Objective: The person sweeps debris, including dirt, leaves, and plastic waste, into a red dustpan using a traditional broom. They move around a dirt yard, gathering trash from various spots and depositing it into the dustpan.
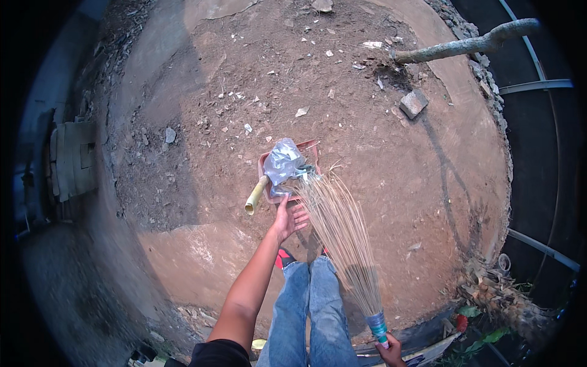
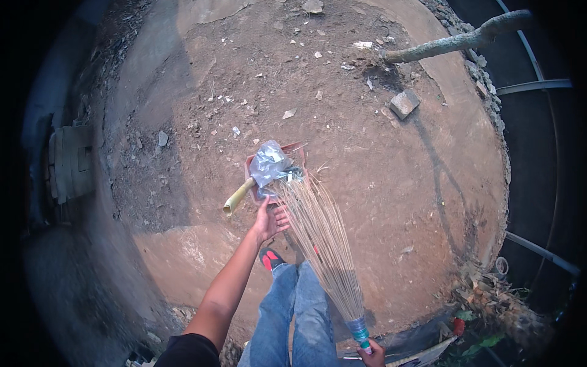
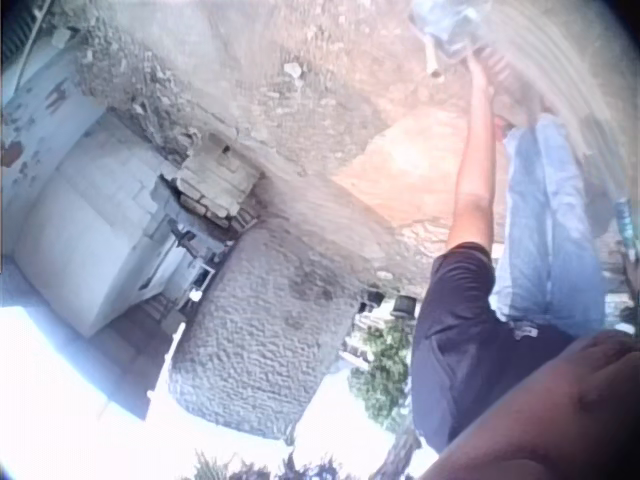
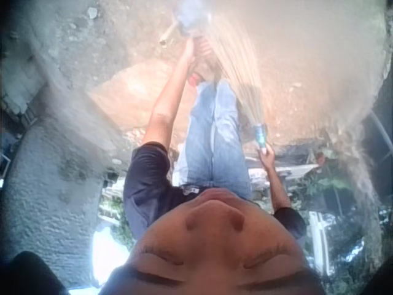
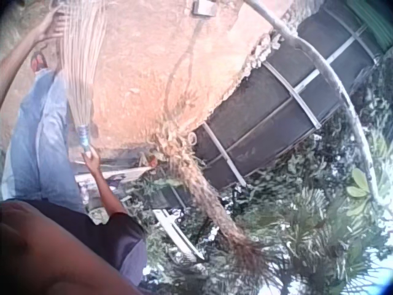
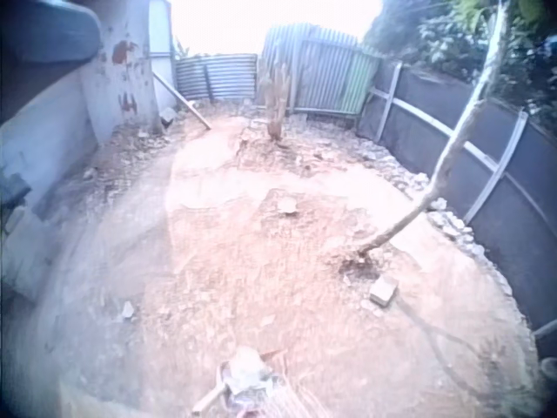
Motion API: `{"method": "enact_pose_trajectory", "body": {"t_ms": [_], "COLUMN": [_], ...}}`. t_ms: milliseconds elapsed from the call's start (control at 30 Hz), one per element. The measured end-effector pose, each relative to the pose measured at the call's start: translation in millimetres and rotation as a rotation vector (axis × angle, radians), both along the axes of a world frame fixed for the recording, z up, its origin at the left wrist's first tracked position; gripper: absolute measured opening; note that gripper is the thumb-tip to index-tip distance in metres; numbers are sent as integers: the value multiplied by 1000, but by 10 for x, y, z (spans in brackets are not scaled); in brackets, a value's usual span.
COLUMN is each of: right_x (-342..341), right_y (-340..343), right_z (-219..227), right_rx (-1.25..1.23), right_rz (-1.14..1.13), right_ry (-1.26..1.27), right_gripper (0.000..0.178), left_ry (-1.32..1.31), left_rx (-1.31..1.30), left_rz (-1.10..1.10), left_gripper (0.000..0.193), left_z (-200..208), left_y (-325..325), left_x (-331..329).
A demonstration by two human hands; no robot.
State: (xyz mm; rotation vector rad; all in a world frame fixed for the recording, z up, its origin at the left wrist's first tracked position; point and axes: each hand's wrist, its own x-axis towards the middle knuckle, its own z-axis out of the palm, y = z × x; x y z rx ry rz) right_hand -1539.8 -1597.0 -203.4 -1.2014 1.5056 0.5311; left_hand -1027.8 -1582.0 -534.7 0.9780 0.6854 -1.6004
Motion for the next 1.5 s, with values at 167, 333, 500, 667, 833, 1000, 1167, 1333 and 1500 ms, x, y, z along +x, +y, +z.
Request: {"method": "enact_pose_trajectory", "body": {"t_ms": [167, 333, 500, 667, 833, 1000, 1167, 1333, 1500], "right_x": [-603, -781, -1088, -1302, -2159, -2405, -1417, -1577, -1466], "right_y": [153, 199, 359, 372, 589, 612, 211, 358, 337], "right_z": [-280, -273, -160, 52, 107, 1, -24, -507, -625], "right_rx": [-88, -215, -109, -119, -246, -254, -196, -409, -101], "right_rz": [125, 170, 73, 148, 317, 102, -82, 58, -65], "right_ry": [124, -9, -19, 102, 345, 390, 272, 50, 226], "right_gripper": [35, 33, 32, 41, 45, 45, 37, 38, 35], "left_ry": [-54, -156, -321, -544, -926, -1277, -1407, -1320, -1053], "left_rx": [-190, -188, -196, -58, 65, 356, 632, 599, 699], "left_rz": [-101, -173, -158, 174, -105, -666, -622, -560, 121], "left_gripper": [64, 23, 16, 14, 20, 46, 67, 96, 106], "left_z": [68, 70, 367, 504, 819, 435, -24, 65, 416], "left_y": [-642, -866, -1192, -1384, -1507, -1024, -677, -329, -140], "left_x": [370, 560, 613, 867, 1009, 905, 417, -335, -235]}}
